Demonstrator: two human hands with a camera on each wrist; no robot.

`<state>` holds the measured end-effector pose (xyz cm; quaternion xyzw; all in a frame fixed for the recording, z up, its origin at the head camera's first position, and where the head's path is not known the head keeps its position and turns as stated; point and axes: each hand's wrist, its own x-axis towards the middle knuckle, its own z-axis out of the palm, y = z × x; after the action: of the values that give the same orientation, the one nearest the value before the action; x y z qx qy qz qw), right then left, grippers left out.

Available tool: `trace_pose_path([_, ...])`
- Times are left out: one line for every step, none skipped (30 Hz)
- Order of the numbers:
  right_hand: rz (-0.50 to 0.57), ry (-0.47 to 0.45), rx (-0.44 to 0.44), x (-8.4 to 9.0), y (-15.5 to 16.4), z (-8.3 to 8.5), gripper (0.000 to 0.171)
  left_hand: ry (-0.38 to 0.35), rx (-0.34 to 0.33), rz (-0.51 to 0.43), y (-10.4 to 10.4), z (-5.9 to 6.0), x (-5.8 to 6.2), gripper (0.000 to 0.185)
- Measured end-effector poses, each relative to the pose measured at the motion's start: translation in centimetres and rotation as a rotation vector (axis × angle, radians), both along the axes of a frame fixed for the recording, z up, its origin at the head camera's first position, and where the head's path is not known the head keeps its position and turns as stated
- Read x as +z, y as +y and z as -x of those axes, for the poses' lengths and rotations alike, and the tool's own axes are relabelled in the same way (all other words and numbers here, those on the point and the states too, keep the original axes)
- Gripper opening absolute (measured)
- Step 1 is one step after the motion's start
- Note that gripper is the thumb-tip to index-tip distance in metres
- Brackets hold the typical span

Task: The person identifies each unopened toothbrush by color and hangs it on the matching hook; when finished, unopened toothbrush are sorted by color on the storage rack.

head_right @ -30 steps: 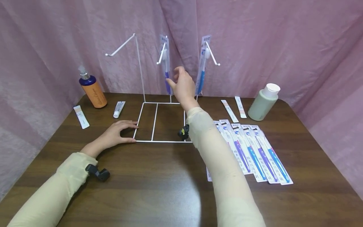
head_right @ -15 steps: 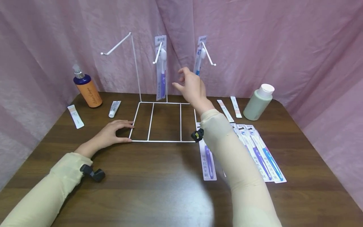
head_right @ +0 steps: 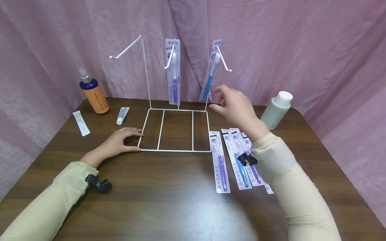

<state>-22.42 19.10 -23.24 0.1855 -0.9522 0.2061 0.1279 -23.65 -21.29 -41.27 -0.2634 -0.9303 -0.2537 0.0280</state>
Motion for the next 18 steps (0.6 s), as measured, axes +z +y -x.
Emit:
trace_pose_path([-0.013, -0.003, 0.001, 0.1, 0.5, -0.4, 0.045, -0.003, 0.001, 0.001, -0.1, 0.0, 0.0, 0.058])
trace_pose_path([-0.024, -0.003, 0.003, 0.1, 0.9, -0.7, 0.045, -0.005, 0.001, 0.004, -0.1, 0.0, 0.0, 0.058])
trace_pose_path([-0.034, 0.0, 0.005, 0.1, 1.4, -1.1, 0.045, -0.007, 0.002, 0.006, -0.2, 0.0, 0.0, 0.059])
trace_pose_path([-0.042, 0.007, 0.01, 0.0, 1.9, -1.4, 0.044, -0.008, 0.002, 0.007, -0.2, 0.0, 0.0, 0.059])
trace_pose_path([-0.049, 0.018, 0.018, -0.1, 2.5, -1.7, 0.044, -0.009, 0.003, 0.009, -0.2, 0.0, 0.0, 0.059])
trace_pose_path([-0.053, 0.027, 0.03, -0.2, 3.0, -1.9, 0.043, -0.011, 0.004, 0.007, -0.2, 0.0, -0.1, 0.059])
trace_pose_path([-0.054, 0.034, 0.04, -0.3, 3.5, -2.2, 0.042, -0.01, 0.005, 0.008, -0.2, 0.1, -0.1, 0.059])
trace_pose_path([-0.053, 0.034, 0.049, -0.5, 4.1, -2.4, 0.042, -0.009, 0.005, 0.008, -0.2, 0.1, -0.1, 0.059])
trace_pose_path([-0.053, 0.029, 0.05, -0.6, 4.6, -2.7, 0.042, -0.009, 0.006, 0.008, -0.3, 0.1, -0.1, 0.059])
trace_pose_path([-0.051, 0.02, 0.047, -0.8, 5.2, -3.0, 0.042, -0.008, 0.003, 0.007, -0.2, 0.1, -0.1, 0.058])
trace_pose_path([-0.048, 0.012, 0.044, -1.0, 5.7, -3.3, 0.042, -0.008, 0.001, 0.006, -0.2, 0.1, -0.1, 0.058])
trace_pose_path([-0.045, 0.007, 0.041, -1.2, 6.2, -3.5, 0.043, -0.009, -0.001, 0.003, -0.2, 0.1, -0.1, 0.058])
trace_pose_path([-0.043, 0.004, 0.031, -1.4, 6.7, -3.8, 0.044, -0.008, -0.003, 0.002, -0.2, 0.1, -0.1, 0.058])
trace_pose_path([-0.039, 0.003, 0.03, -1.6, 7.3, -4.1, 0.046, -0.007, -0.005, -0.001, -0.1, 0.1, 0.0, 0.058])
trace_pose_path([-0.038, 0.009, 0.022, -1.9, 7.8, -4.4, 0.048, -0.006, -0.005, -0.003, -0.1, 0.1, 0.0, 0.058])
trace_pose_path([-0.034, 0.019, 0.018, -2.1, 8.3, -4.7, 0.05, -0.005, -0.006, -0.006, -0.1, 0.1, 0.0, 0.058])
trace_pose_path([-0.029, 0.028, 0.019, -2.4, 8.9, -4.8, 0.052, -0.003, -0.005, -0.005, -0.2, 0.1, 0.0, 0.058])
trace_pose_path([-0.026, 0.031, 0.009, -2.7, 9.3, -5.0, 0.053, -0.002, -0.004, -0.005, -0.2, 0.2, 0.0, 0.058])
